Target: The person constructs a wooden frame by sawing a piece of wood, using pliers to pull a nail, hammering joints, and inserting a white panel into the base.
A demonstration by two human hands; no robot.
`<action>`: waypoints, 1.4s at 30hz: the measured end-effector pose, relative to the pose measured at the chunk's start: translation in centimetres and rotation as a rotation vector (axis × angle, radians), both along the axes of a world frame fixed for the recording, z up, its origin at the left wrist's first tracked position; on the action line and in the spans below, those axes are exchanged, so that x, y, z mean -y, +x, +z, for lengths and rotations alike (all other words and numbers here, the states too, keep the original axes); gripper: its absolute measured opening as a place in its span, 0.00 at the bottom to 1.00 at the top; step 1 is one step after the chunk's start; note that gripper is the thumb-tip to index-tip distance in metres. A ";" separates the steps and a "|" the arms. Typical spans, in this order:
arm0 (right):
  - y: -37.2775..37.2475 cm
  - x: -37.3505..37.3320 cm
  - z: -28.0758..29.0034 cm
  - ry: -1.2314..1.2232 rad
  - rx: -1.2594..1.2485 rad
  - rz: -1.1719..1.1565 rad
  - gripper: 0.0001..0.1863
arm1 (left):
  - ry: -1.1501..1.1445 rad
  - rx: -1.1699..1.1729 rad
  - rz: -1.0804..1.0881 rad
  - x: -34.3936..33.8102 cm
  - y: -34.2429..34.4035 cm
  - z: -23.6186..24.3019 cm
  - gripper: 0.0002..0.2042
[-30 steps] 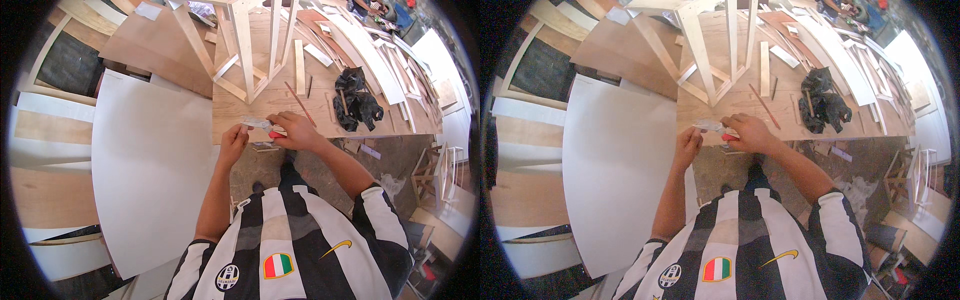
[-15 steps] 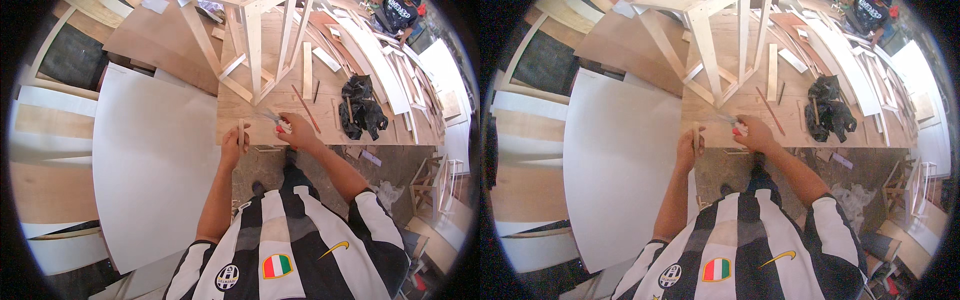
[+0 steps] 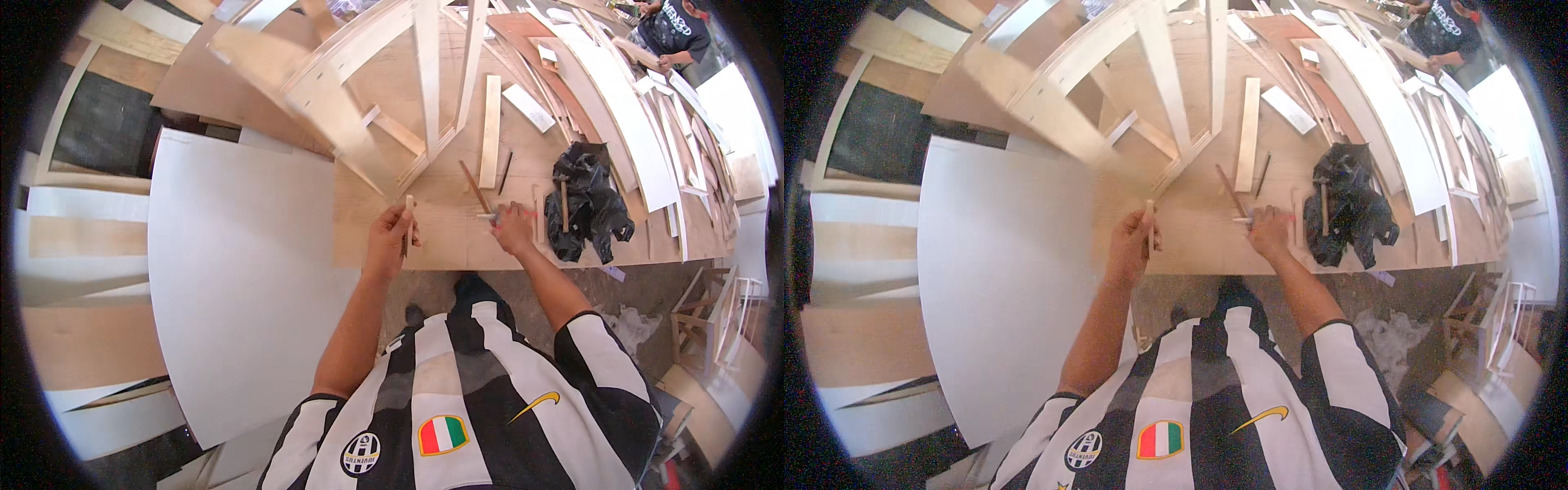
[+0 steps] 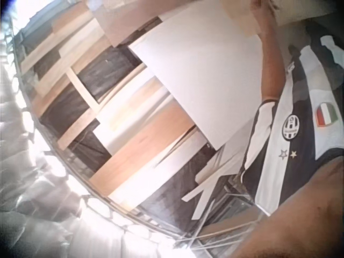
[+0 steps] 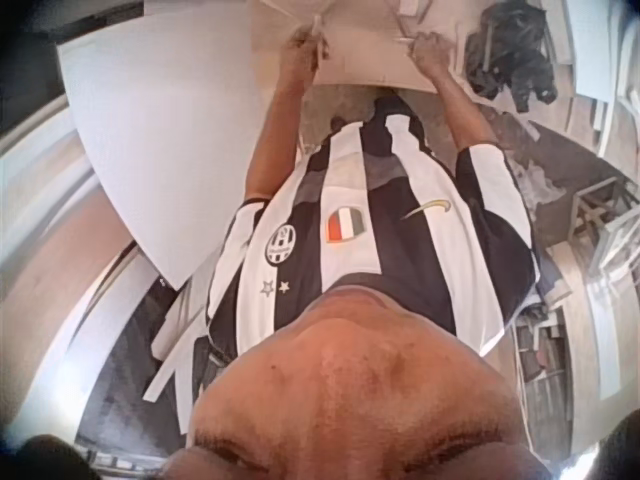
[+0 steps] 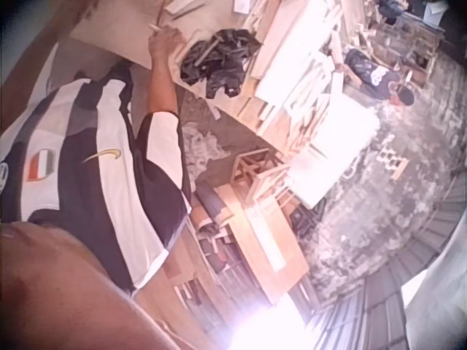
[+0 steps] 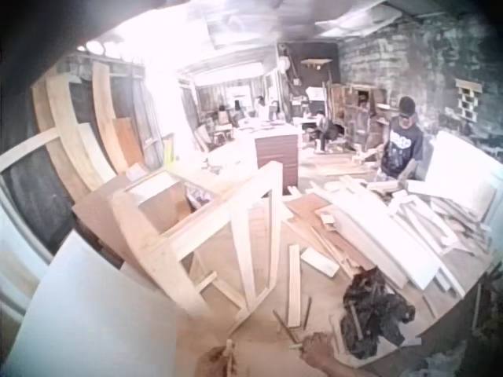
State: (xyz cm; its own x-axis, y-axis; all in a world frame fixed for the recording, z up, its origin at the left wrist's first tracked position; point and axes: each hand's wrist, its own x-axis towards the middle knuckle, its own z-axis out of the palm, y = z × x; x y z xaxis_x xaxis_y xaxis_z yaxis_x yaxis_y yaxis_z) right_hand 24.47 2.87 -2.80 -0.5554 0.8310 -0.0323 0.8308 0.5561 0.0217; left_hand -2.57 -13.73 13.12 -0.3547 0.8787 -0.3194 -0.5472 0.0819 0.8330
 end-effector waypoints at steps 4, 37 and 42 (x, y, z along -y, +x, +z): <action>-2.8 -3.2 8.4 -0.592 -0.582 -0.004 0.33 | -0.102 -0.292 -0.103 -4.8 1.8 2.1 0.16; -20.1 -14.9 43.1 -0.148 -1.057 0.772 0.12 | 0.281 -1.894 0.340 -8.1 -8.6 29.3 0.14; -19.5 -14.2 44.7 -0.248 -1.105 0.751 0.11 | 0.294 -1.937 0.365 -8.8 -8.4 29.6 0.14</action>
State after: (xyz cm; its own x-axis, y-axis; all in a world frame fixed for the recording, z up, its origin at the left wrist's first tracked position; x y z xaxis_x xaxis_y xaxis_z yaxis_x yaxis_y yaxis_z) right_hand 4.94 17.11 41.89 -0.7010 0.3566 0.6176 -0.1534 0.7704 -0.6189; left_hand -11.01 -4.97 42.77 -0.1305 0.6423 0.7553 0.9805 -0.0295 0.1945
